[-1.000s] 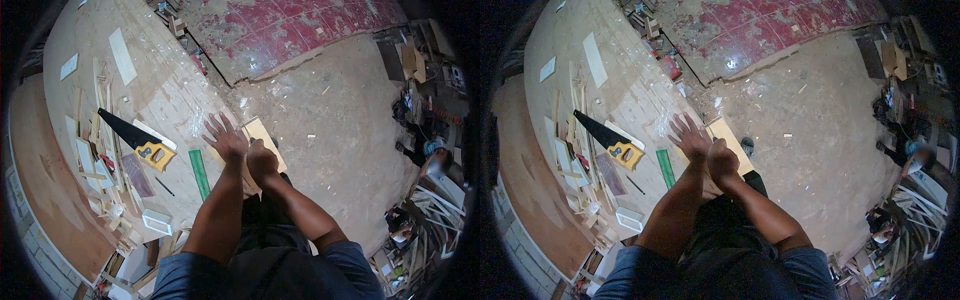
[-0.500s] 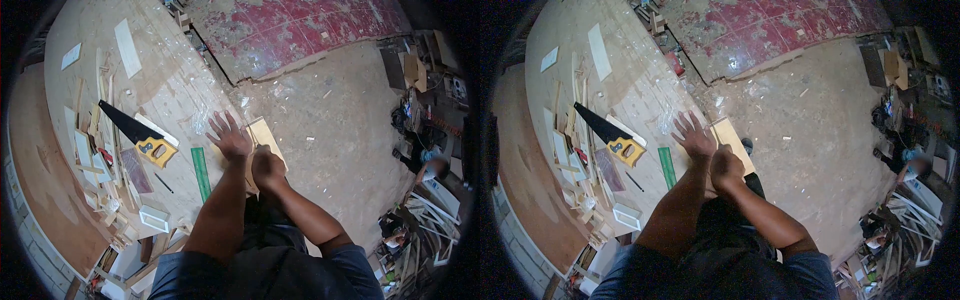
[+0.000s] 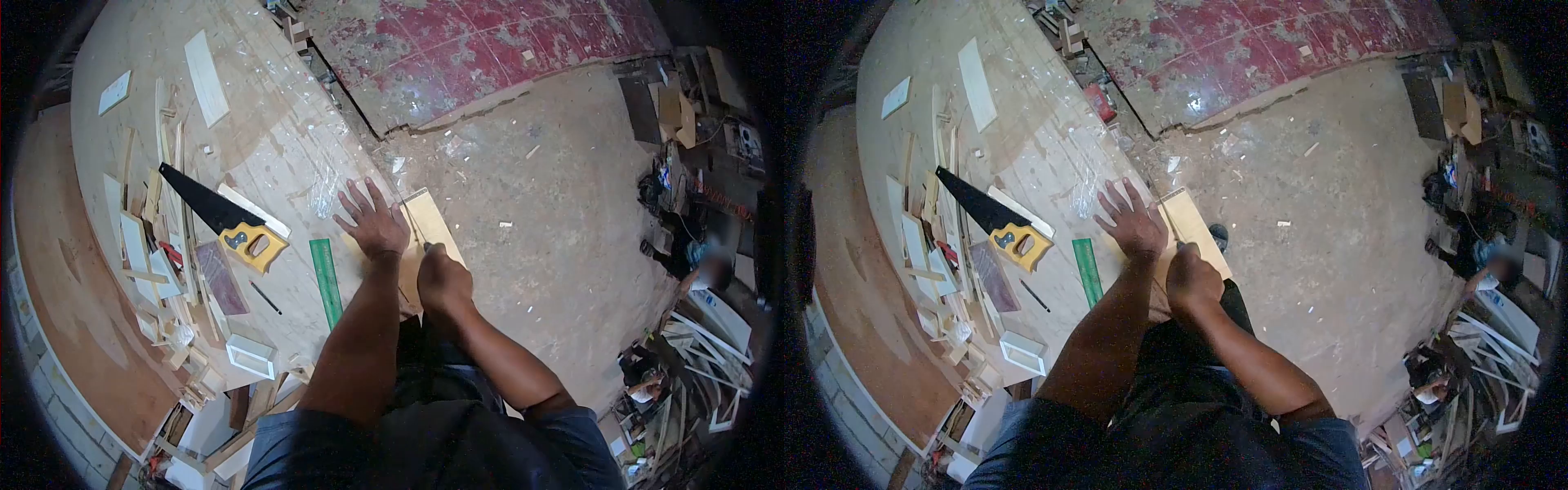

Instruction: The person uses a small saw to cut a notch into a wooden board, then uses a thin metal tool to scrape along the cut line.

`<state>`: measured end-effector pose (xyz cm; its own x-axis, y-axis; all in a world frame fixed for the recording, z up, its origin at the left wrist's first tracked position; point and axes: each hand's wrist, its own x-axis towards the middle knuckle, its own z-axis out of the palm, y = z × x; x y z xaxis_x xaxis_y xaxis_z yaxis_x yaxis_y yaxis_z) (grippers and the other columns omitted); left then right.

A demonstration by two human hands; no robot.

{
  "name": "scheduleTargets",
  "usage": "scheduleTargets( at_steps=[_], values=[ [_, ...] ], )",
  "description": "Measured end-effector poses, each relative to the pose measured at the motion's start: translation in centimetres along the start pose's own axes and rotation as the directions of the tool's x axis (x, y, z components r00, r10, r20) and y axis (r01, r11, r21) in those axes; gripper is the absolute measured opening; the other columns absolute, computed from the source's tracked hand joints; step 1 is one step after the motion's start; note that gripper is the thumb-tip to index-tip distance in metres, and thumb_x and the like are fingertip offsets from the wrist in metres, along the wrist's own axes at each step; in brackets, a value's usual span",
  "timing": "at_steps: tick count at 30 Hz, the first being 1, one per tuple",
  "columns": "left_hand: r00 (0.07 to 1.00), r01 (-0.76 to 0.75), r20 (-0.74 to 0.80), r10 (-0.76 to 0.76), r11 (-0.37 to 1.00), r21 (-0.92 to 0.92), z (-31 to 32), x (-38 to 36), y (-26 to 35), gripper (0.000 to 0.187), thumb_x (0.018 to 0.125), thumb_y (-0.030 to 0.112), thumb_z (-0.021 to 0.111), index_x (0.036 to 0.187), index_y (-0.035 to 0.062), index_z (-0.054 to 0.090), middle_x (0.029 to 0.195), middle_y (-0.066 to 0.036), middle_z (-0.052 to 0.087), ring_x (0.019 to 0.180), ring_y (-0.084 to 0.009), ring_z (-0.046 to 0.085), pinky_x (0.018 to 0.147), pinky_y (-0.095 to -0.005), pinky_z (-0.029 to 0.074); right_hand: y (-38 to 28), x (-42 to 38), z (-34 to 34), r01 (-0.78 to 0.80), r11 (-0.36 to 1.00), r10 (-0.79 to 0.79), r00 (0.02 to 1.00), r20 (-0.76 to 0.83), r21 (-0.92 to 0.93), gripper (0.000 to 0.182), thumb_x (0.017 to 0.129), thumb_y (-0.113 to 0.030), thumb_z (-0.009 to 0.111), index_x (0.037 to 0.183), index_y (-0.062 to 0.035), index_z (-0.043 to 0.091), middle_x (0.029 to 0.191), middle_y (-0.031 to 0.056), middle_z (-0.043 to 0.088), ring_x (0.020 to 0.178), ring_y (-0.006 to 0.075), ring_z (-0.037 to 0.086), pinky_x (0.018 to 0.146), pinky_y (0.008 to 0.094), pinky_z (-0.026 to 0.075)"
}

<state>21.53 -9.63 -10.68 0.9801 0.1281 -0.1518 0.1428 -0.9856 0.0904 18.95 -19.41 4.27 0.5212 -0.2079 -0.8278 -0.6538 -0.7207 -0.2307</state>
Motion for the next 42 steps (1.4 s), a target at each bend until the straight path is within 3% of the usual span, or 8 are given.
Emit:
scheduleTargets(
  at_steps=[7,13,15,21,24,26,32,42],
  values=[
    [0.999,0.015,0.037,-0.016,0.999,0.032,0.1,-0.3,0.1,0.082,0.093,0.04,0.055,0.158,0.01,0.015,0.164,-0.023,0.005,0.15,-0.0475,0.003,0.112,-0.0724,0.006,1.3,4.2,3.9,0.179,0.984,-0.18,0.975,-0.127,-0.02,0.024,0.1,-0.02,0.04,0.107,-0.002,0.055,0.092,0.0264,0.07,0.086,0.0455,0.069,0.074,0.0552,0.054],
    [0.999,0.007,0.033,-0.007,1.0,0.002,0.2,-0.4,0.1,0.081,0.091,0.036,0.056,0.158,0.0087,0.018,0.163,-0.025,0.007,0.149,-0.0486,0.006,0.112,-0.072,0.007,1.9,1.3,3.9,-0.134,0.991,0.135,0.986,-0.094,0.02,0.014,0.096,-0.017,0.053,0.091,-0.0054,0.06,0.084,0.0195,0.07,0.08,0.0338,0.073,0.071,0.0444,0.057],
    [1.0,0.008,0.026,-0.008,1.0,-0.005,0.3,-0.4,0.2,0.082,0.09,0.036,0.057,0.158,0.0084,0.018,0.163,-0.025,0.007,0.149,-0.0494,0.006,0.112,-0.0729,0.007,0.1,1.5,2.6,0.175,0.933,-0.176,0.984,0.025,-0.316,0.017,0.099,-0.016,0.05,0.096,-0.0047,0.062,0.091,0.0185,0.071,0.092,0.0314,0.072,0.075,0.0429,0.056],
    [1.0,-0.017,-0.003,0.017,1.0,-0.02,1.0,-0.4,-0.3,0.082,0.091,0.037,0.054,0.158,0.0084,0.018,0.163,-0.025,0.007,0.149,-0.049,0.004,0.112,-0.0727,0.004,3.0,0.3,3.7,-0.012,0.996,0.016,0.999,-0.045,0.088,0.017,0.1,-0.02,0.052,0.102,-0.0033,0.057,0.094,0.0207,0.071,0.087,0.0302,0.074,0.069,0.042,0.059],
    [1.0,-0.004,0.007,0.004,0.999,-0.034,1.0,-0.5,0.0,0.081,0.091,0.038,0.053,0.158,0.0093,0.017,0.164,-0.024,0.005,0.15,-0.0479,0.001,0.113,-0.072,0.003,2.4,1.5,4.0,0.004,0.982,-0.011,0.999,-0.037,-0.187,0.019,0.098,-0.02,0.053,0.105,-0.0021,0.056,0.09,0.0199,0.071,0.079,0.0291,0.074,0.062,0.0376,0.059],
    [1.0,0.0,0.005,0.001,0.999,-0.032,1.1,-0.5,-0.2,0.081,0.092,0.039,0.052,0.158,0.0098,0.016,0.164,-0.023,0.004,0.15,-0.0474,0.0,0.113,-0.0718,0.002,2.4,3.9,5.8,0.275,0.951,-0.309,0.877,-0.368,-0.144,0.015,0.096,-0.017,0.052,0.099,-0.003,0.054,0.069,0.017,0.068,0.061,0.0326,0.071,0.05,0.0404,0.057],
    [0.999,0.033,0.023,-0.033,0.999,0.002,1.2,-0.7,-0.2,0.078,0.095,0.041,0.048,0.159,0.0116,0.015,0.165,-0.021,0.003,0.15,-0.0463,0.0,0.113,-0.0716,0.002,3.1,3.5,5.4,0.279,0.805,-0.539,0.714,-0.447,-0.524,0.025,0.097,-0.019,0.048,0.11,-0.0001,0.057,0.07,0.0177,0.067,0.056,0.0324,0.069,0.043,0.0403,0.053],
    [0.98,0.066,0.182,-0.077,0.996,0.062,-1.2,-0.1,0.2,0.076,0.097,0.046,0.045,0.16,0.0157,0.013,0.165,-0.019,0.003,0.151,-0.0439,0.001,0.115,-0.0686,0.001,0.1,2.0,2.2,0.304,0.886,-0.388,0.9,-0.2,-0.351,0.034,0.094,-0.012,0.048,0.124,0.0029,0.049,0.081,0.0237,0.069,0.073,0.0386,0.071,0.063,0.046,0.058]
  ],
)
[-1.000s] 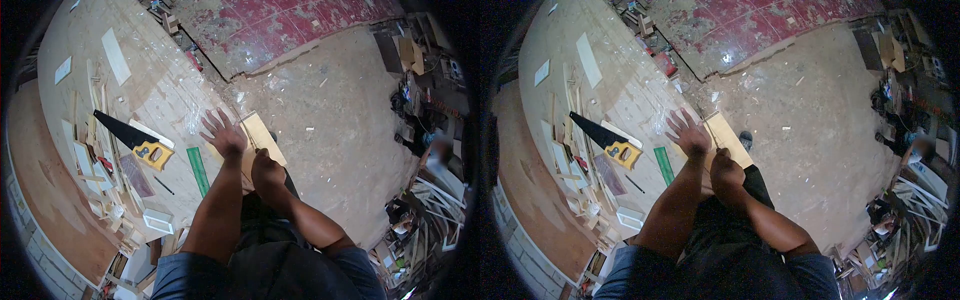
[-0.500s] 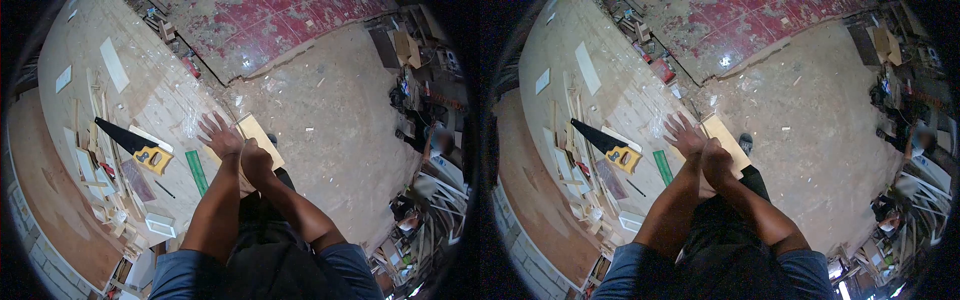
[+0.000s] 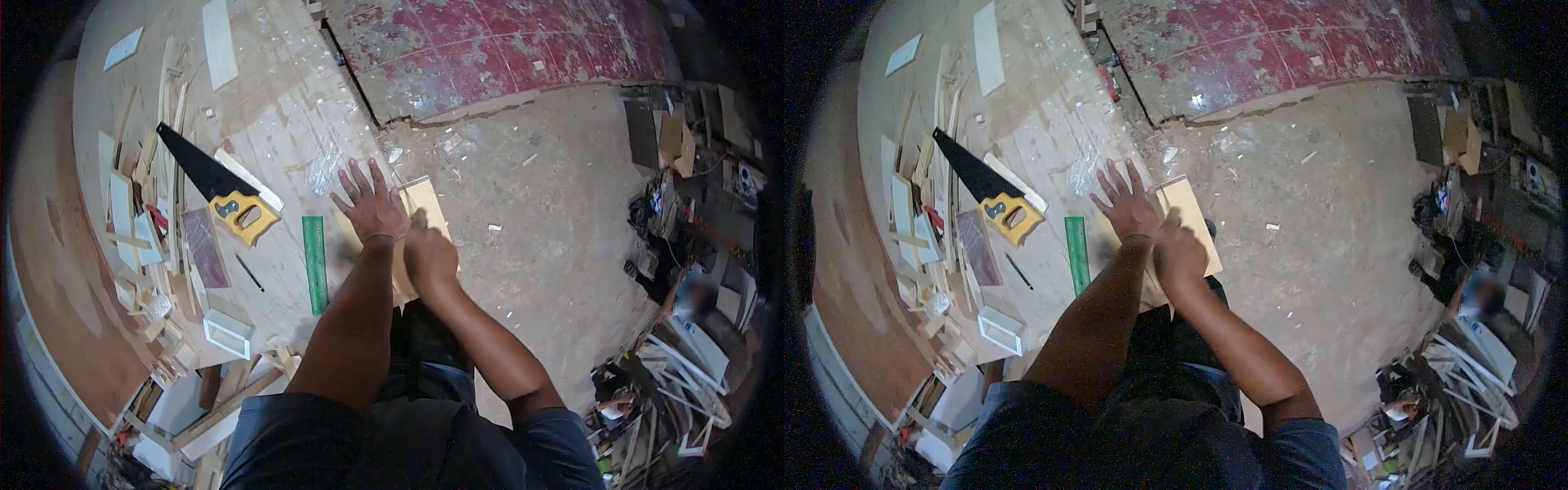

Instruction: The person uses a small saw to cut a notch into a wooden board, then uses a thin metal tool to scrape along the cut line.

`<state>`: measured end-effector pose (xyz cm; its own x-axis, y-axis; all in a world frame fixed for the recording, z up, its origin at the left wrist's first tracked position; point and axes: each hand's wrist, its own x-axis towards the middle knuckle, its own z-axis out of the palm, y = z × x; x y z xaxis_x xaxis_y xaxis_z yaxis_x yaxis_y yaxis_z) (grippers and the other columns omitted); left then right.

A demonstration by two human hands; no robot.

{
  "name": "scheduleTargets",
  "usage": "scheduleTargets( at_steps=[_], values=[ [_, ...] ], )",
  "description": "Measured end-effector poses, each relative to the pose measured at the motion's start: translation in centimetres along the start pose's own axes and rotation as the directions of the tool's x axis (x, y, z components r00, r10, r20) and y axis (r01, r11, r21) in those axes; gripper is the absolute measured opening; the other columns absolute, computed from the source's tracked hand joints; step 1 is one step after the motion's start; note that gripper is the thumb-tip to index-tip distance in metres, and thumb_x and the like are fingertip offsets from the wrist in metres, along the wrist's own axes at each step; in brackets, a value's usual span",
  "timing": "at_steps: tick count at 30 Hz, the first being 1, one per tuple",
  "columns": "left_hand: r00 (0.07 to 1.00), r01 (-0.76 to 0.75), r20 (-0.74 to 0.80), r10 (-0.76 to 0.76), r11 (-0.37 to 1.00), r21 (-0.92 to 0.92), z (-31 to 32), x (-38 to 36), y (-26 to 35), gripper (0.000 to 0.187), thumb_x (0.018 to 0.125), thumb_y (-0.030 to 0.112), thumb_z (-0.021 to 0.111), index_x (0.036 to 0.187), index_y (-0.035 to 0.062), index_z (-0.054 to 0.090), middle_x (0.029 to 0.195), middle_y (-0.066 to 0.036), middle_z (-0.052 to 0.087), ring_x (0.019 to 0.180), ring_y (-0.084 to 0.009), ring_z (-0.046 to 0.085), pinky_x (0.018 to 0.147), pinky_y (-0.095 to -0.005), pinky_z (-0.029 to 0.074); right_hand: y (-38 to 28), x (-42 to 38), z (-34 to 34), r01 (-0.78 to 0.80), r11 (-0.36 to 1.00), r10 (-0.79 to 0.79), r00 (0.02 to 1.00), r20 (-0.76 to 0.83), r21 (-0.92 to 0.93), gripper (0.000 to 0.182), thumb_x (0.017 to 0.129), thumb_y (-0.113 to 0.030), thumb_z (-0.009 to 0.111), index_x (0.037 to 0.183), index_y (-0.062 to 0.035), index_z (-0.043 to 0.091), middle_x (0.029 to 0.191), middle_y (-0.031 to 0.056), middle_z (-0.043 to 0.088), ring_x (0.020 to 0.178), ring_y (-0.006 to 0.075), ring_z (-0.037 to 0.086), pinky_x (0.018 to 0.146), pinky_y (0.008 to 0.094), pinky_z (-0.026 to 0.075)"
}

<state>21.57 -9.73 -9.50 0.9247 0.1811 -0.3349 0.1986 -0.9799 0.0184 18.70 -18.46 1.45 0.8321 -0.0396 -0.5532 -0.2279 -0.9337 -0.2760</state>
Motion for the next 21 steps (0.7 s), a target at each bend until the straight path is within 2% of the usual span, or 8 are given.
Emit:
scheduleTargets(
  at_steps=[1,3,6,9,13,15,16,21],
  values=[
    [1.0,0.015,-0.001,-0.015,1.0,-0.002,-0.2,0.1,0.0,0.076,0.097,0.046,0.045,0.16,0.0157,0.013,0.165,-0.019,0.003,0.151,-0.0439,0.001,0.115,-0.0686,0.001,0.0,0.9,0.4,-0.093,0.995,0.093,0.996,-0.004,-0.042,0.031,0.094,-0.012,0.048,0.122,0.0025,0.05,0.079,0.0232,0.069,0.072,0.039,0.071,0.064,0.0469,0.058],
    [1.0,0.002,0.014,-0.002,0.999,-0.036,-0.3,0.0,-0.1,0.075,0.097,0.045,0.045,0.16,0.0174,0.013,0.165,-0.018,0.002,0.151,-0.043,-0.001,0.115,-0.0686,0.001,-0.1,-0.1,-1.1,0.008,0.995,0.002,0.994,0.107,-0.096,0.03,0.094,-0.012,0.048,0.121,0.0026,0.05,0.077,0.0225,0.069,0.071,0.0394,0.071,0.063,0.0472,0.058],
    [1.0,0.008,0.025,-0.007,0.999,-0.038,0.0,0.1,-0.1,0.075,0.097,0.045,0.044,0.16,0.0184,0.011,0.166,-0.018,0.001,0.152,-0.0424,-0.002,0.115,-0.0685,-0.001,-1.5,-2.0,-3.8,-0.027,0.987,0.062,0.973,0.223,-0.158,0.029,0.095,-0.012,0.047,0.12,0.0018,0.05,0.08,0.0242,0.07,0.075,0.0404,0.072,0.065,0.0475,0.058],
    [1.0,0.009,0.02,-0.008,0.998,-0.056,0.2,-0.1,-0.2,0.075,0.098,0.045,0.044,0.16,0.0184,0.011,0.166,-0.018,0.001,0.152,-0.0423,-0.002,0.115,-0.0687,-0.001,-0.8,0.1,-1.6,-0.003,0.998,0.016,0.984,0.178,-0.07,0.029,0.095,-0.012,0.047,0.12,0.0024,0.051,0.083,0.0263,0.07,0.079,0.0416,0.072,0.068,0.0482,0.058],
    [0.998,0.017,0.056,-0.014,0.998,-0.057,-0.4,0.1,-0.2,0.074,0.098,0.045,0.043,0.16,0.0184,0.013,0.166,-0.018,0.0,0.152,-0.042,-0.003,0.115,-0.0693,-0.001,-1.0,0.1,-3.2,0.011,0.997,0.002,0.985,0.174,-0.073,0.028,0.096,-0.013,0.047,0.118,0.0037,0.052,0.087,0.0284,0.07,0.082,0.0427,0.071,0.07,0.0486,0.058],
    [0.999,0.018,0.042,-0.016,0.999,-0.05,0.2,0.0,-0.5,0.074,0.098,0.046,0.043,0.16,0.0184,0.013,0.166,-0.017,0.001,0.152,-0.042,-0.002,0.115,-0.0696,0.0,-1.4,0.0,-4.7,0.005,0.993,0.027,0.963,0.267,-0.117,0.034,0.096,-0.013,0.046,0.124,0.0058,0.051,0.09,0.0289,0.07,0.083,0.0425,0.071,0.072,0.0491,0.058],
    [1.0,0.007,0.014,-0.006,0.999,-0.05,0.4,0.2,-0.4,0.074,0.098,0.046,0.043,0.16,0.0184,0.014,0.166,-0.017,0.001,0.152,-0.042,-0.002,0.114,-0.0698,0.001,-2.0,0.0,-4.7,-0.08,0.995,0.093,0.965,0.244,-0.065,0.041,0.096,-0.013,0.046,0.132,0.007,0.048,0.091,0.0293,0.069,0.084,0.042,0.071,0.074,0.0499,0.058],
    [1.0,0.007,0.024,-0.006,0.997,-0.071,0.1,-0.1,-0.3,0.074,0.098,0.047,0.043,0.16,0.0185,0.014,0.166,-0.017,0.001,0.151,-0.0424,-0.001,0.114,-0.0703,0.002,-0.7,-1.8,-3.9,0.028,0.992,0.004,0.965,0.262,-0.121,0.045,0.095,-0.012,0.046,0.135,0.0084,0.045,0.087,0.0302,0.069,0.08,0.0429,0.071,0.071,0.0518,0.057]
  ],
)
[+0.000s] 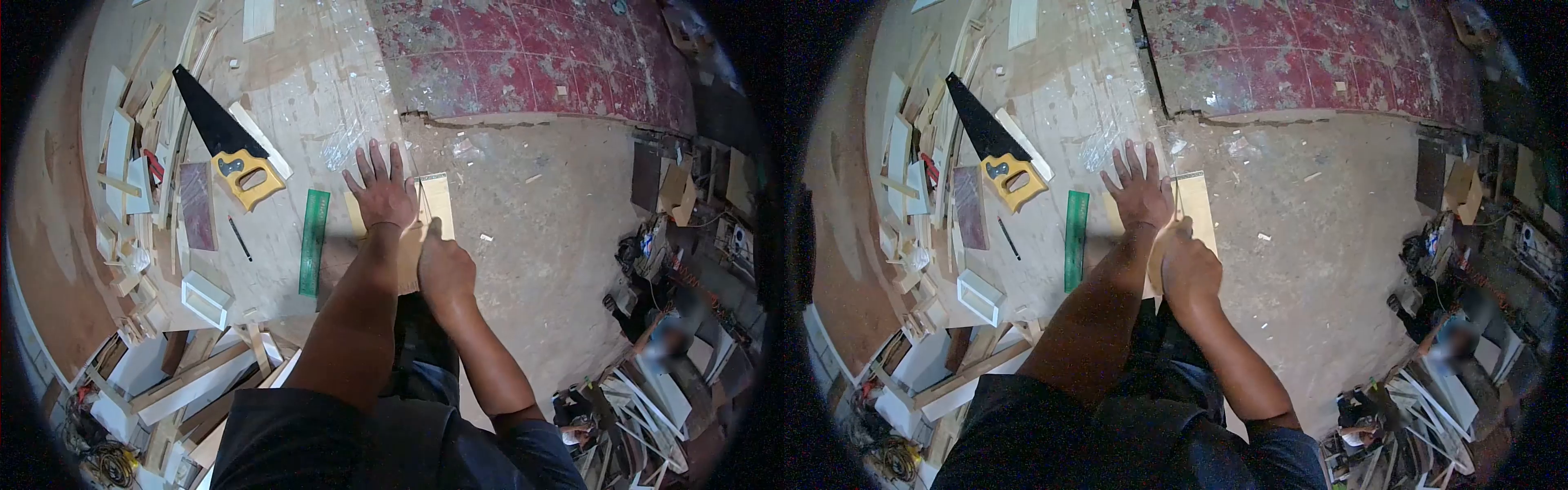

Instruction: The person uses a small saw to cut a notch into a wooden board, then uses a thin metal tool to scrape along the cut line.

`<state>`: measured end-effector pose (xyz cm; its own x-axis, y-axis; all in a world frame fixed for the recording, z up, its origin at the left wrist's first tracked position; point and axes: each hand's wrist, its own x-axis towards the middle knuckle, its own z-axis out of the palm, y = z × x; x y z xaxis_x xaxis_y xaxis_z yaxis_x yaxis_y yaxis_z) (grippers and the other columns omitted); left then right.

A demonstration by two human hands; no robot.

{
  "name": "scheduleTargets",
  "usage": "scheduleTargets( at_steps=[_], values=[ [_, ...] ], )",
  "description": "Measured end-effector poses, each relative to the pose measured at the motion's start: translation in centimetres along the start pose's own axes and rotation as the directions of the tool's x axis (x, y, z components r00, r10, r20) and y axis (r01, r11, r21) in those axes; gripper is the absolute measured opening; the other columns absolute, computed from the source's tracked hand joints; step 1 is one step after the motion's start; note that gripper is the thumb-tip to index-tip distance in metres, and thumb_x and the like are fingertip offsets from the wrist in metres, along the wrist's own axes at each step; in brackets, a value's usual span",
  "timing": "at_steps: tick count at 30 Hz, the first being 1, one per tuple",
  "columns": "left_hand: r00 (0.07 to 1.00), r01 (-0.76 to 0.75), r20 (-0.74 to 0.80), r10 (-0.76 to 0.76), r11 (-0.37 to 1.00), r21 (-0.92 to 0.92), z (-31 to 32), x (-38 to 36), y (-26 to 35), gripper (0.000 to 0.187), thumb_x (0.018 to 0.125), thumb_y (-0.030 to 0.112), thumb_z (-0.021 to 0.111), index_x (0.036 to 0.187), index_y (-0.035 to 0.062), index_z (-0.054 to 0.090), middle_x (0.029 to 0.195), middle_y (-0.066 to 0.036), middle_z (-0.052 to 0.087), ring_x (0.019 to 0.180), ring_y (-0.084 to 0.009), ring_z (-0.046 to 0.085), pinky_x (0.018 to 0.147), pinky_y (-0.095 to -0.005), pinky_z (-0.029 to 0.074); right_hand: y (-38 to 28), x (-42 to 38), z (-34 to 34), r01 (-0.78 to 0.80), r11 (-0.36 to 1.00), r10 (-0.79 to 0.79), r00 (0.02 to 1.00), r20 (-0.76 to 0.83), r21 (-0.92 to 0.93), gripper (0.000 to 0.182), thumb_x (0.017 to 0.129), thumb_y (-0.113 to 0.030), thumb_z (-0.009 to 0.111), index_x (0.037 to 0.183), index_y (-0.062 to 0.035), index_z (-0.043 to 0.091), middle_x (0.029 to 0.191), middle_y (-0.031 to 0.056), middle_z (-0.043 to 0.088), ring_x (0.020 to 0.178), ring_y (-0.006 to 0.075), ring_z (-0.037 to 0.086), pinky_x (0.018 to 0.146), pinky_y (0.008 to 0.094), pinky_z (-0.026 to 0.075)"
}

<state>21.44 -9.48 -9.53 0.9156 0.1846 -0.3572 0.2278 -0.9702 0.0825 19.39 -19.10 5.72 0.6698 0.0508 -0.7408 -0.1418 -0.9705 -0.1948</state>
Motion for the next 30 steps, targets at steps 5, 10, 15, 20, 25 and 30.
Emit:
scheduleTargets(
  at_steps=[5,10,15,20,25,30],
  values=[
    [0.999,-0.009,-0.035,0.009,1.0,-0.016,0.5,-0.1,-0.3,0.073,0.098,0.047,0.042,0.16,0.0188,0.014,0.166,-0.017,0.001,0.151,-0.0424,-0.001,0.114,-0.0706,0.001,0.8,1.7,1.4,0.018,1.0,-0.018,1.0,0.005,0.0,0.05,0.093,-0.01,0.047,0.14,0.0059,0.043,0.087,0.0303,0.068,0.081,0.0431,0.07,0.069,0.0521,0.056],
    [0.996,-0.031,-0.089,0.026,0.998,-0.061,0.9,0.1,-0.6,0.074,0.098,0.046,0.043,0.159,0.0167,0.014,0.165,-0.019,0.006,0.151,-0.0438,0.001,0.114,-0.0701,-0.002,3.3,0.1,4.7,0.079,0.997,-0.079,0.989,-0.122,-0.005,0.055,0.092,-0.009,0.05,0.145,0.0022,0.038,0.082,0.0266,0.068,0.072,0.0412,0.069,0.064,0.0502,0.055],
    [0.995,-0.028,-0.099,0.02,0.997,-0.075,0.7,0.0,-0.5,0.074,0.097,0.045,0.043,0.159,0.0159,0.015,0.165,-0.018,0.005,0.151,-0.0435,0.001,0.114,-0.0698,-0.002,3.3,0.4,6.7,0.096,0.995,-0.091,0.99,-0.108,0.034,0.066,0.086,-0.003,0.052,0.149,0.0027,0.032,0.08,0.0245,0.067,0.07,0.0422,0.067,0.063,0.052,0.053],
    [0.994,-0.038,-0.105,0.028,0.995,-0.089,0.7,-0.1,-0.6,0.074,0.096,0.043,0.045,0.159,0.0161,0.016,0.165,-0.018,0.005,0.151,-0.044,0.002,0.114,-0.0697,0.001,4.4,1.7,11.1,0.079,0.971,-0.039,0.984,-0.175,0.225,0.065,0.091,-0.005,0.049,0.152,-0.0007,0.025,0.082,0.0261,0.066,0.076,0.0417,0.068,0.066,0.0522,0.052],
    [0.992,-0.042,-0.12,0.033,0.997,-0.071,1.0,-0.1,-0.5,0.074,0.096,0.043,0.045,0.159,0.0162,0.017,0.165,-0.018,0.005,0.15,-0.0442,0.002,0.114,-0.0703,0.002,4.6,-0.5,5.2,-0.027,0.998,0.03,0.998,-0.062,0.05,0.029,0.094,-0.01,0.045,0.118,0.0083,0.048,0.084,0.0303,0.068,0.077,0.0456,0.069,0.069,0.0519,0.056],
    [0.991,-0.053,-0.128,0.041,0.994,-0.093,1.1,-0.1,-0.7,0.073,0.096,0.043,0.045,0.159,0.0162,0.019,0.165,-0.018,0.004,0.15,-0.0442,0.001,0.114,-0.0707,0.002,3.4,3.5,6.1,-0.019,0.987,0.034,0.995,-0.091,0.156,0.022,0.091,-0.01,0.048,0.102,0.008,0.053,0.087,0.0371,0.065,0.085,0.0509,0.067,0.078,0.0562,0.053]
  ],
)
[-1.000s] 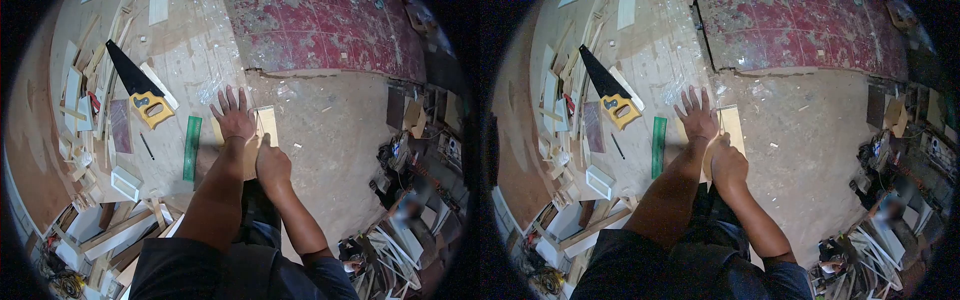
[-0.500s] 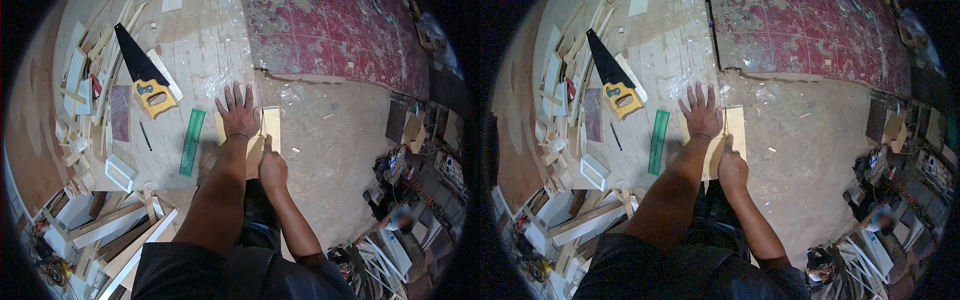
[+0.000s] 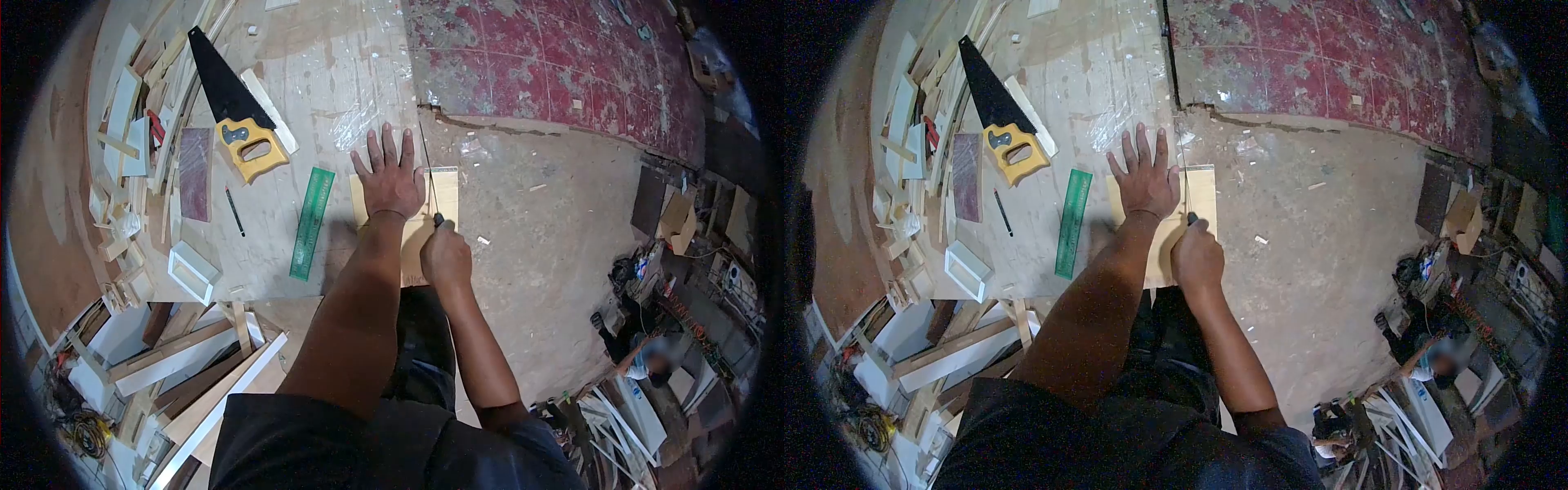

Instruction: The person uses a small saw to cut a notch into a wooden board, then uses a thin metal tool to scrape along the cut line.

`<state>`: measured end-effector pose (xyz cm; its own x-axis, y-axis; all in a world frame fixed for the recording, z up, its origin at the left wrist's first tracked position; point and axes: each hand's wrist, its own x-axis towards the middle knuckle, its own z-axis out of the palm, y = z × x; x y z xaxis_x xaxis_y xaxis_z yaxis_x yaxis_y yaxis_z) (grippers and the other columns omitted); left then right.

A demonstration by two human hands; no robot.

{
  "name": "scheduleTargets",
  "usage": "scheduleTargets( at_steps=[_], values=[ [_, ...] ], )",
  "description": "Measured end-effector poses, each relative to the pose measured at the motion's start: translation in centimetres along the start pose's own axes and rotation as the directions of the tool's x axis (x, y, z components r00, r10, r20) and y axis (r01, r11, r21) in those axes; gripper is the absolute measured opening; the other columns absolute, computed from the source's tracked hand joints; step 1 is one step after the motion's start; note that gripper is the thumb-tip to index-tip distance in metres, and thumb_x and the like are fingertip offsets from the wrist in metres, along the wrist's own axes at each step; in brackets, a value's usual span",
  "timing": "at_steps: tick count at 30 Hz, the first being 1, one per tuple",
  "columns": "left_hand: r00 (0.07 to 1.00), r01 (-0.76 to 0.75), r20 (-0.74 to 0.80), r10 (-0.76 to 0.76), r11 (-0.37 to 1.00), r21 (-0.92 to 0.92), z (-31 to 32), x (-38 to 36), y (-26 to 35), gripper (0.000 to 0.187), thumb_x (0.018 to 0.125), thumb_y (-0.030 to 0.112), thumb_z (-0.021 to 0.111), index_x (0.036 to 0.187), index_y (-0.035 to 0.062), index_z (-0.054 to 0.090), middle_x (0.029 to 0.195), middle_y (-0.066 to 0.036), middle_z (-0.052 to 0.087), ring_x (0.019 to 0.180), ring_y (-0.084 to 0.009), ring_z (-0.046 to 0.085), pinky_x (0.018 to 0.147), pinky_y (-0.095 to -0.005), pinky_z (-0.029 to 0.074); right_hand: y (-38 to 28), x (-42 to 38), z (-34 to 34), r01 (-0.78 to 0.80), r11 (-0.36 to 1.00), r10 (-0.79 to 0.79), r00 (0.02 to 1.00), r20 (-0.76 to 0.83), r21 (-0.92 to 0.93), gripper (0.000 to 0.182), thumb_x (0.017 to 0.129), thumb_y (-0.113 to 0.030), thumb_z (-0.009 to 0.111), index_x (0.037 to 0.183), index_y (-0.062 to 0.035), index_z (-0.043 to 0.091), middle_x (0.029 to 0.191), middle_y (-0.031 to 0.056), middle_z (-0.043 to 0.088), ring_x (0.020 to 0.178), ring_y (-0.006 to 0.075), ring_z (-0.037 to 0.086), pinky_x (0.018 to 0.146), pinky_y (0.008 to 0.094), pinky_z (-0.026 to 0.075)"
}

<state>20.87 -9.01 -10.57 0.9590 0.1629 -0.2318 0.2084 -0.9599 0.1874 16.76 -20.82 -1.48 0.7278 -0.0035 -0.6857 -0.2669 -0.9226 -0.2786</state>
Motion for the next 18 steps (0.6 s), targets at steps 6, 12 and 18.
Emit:
scheduleTargets(
  at_steps=[6,12,18],
  values=[
    [1.0,0.004,0.011,-0.005,1.0,0.015,0.1,0.1,0.0,0.074,0.096,0.043,0.046,0.159,0.0155,0.019,0.165,-0.018,0.004,0.15,-0.0446,0.001,0.114,-0.0707,0.001,0.1,-1.8,0.9,-0.061,0.99,0.062,0.998,0.002,0.125,0.025,0.096,-0.015,0.043,0.099,0.0086,0.051,0.09,0.0378,0.065,0.088,0.0527,0.065,0.08,0.0574,0.051],
    [0.999,0.006,0.04,-0.007,1.0,0.027,-0.2,0.3,0.1,0.074,0.095,0.043,0.046,0.159,0.0148,0.018,0.165,-0.02,0.003,0.15,-0.0453,0.001,0.113,-0.0714,0.002,-1.3,-3.9,0.2,-0.183,0.947,0.164,0.982,0.092,0.264,0.031,0.099,-0.021,0.041,0.102,0.0083,0.051,0.091,0.035,0.067,0.09,0.0518,0.066,0.082,0.0556,0.052],
    [0.999,0.015,0.047,-0.016,0.999,0.033,0.2,0.2,-0.2,0.076,0.094,0.042,0.047,0.159,0.0146,0.018,0.164,-0.021,0.005,0.15,-0.0462,0.002,0.113,-0.0719,0.002,-0.4,-3.8,1.7,-0.032,0.995,0.031,0.999,0.021,0.089,0.029,0.098,-0.02,0.047,0.101,0.0081,0.051,0.083,0.0328,0.067,0.081,0.0484,0.068,0.073,0.0542,0.055]
  ],
)
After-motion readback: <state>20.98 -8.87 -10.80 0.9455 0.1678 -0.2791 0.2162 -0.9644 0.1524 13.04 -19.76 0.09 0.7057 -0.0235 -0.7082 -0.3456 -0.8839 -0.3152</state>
